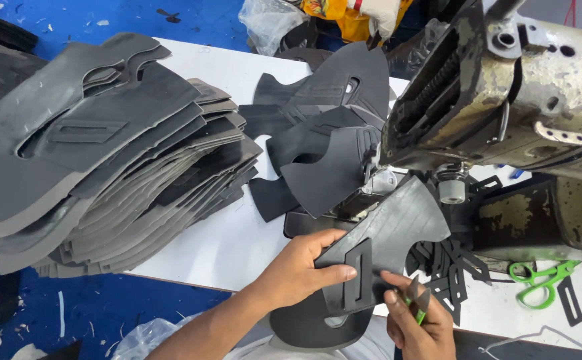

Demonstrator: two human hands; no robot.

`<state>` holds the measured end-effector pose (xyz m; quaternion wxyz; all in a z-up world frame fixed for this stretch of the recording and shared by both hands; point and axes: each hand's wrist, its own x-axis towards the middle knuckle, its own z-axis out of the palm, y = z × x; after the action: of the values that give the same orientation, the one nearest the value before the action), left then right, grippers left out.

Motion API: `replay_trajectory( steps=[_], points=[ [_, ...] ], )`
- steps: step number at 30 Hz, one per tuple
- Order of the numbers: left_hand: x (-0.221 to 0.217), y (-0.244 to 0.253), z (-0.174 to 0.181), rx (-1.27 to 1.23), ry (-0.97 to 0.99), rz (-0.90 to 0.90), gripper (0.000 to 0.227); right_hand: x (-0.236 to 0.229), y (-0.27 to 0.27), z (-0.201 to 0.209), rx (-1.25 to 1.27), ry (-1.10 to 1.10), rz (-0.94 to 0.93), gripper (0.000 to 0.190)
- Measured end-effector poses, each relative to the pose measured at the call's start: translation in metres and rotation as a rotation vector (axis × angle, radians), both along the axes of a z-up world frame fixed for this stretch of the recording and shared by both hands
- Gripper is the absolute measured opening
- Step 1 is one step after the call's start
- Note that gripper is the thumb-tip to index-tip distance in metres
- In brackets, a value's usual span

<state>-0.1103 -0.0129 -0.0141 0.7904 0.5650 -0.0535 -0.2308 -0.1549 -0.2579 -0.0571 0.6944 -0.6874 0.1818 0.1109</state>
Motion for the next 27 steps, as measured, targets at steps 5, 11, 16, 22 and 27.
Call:
replay_trajectory(
  steps=[5,11,16,22,27],
  points=[
    [0.001,0.001,0.01,0.02,-0.037,0.013,0.048,0.005,0.005,0.005,-0.089,0.001,0.109,0.035],
    [0.006,0.0,0.012,0.147,-0.095,0.037,0.055,0.014,0.016,0.014,-0.209,-0.022,0.179,0.039],
    [0.021,-0.004,0.021,0.507,-0.166,0.152,0.048,0.019,0.021,0.009,-0.237,-0.034,0.203,0.045],
    [0.048,0.005,0.018,0.528,-0.203,0.108,0.032,0.033,0.031,0.01,-0.194,0.016,0.14,0.047],
    [0.076,0.016,0.018,0.602,-0.218,0.046,0.032,0.049,0.049,0.021,-0.152,0.023,0.105,0.046]
  ],
)
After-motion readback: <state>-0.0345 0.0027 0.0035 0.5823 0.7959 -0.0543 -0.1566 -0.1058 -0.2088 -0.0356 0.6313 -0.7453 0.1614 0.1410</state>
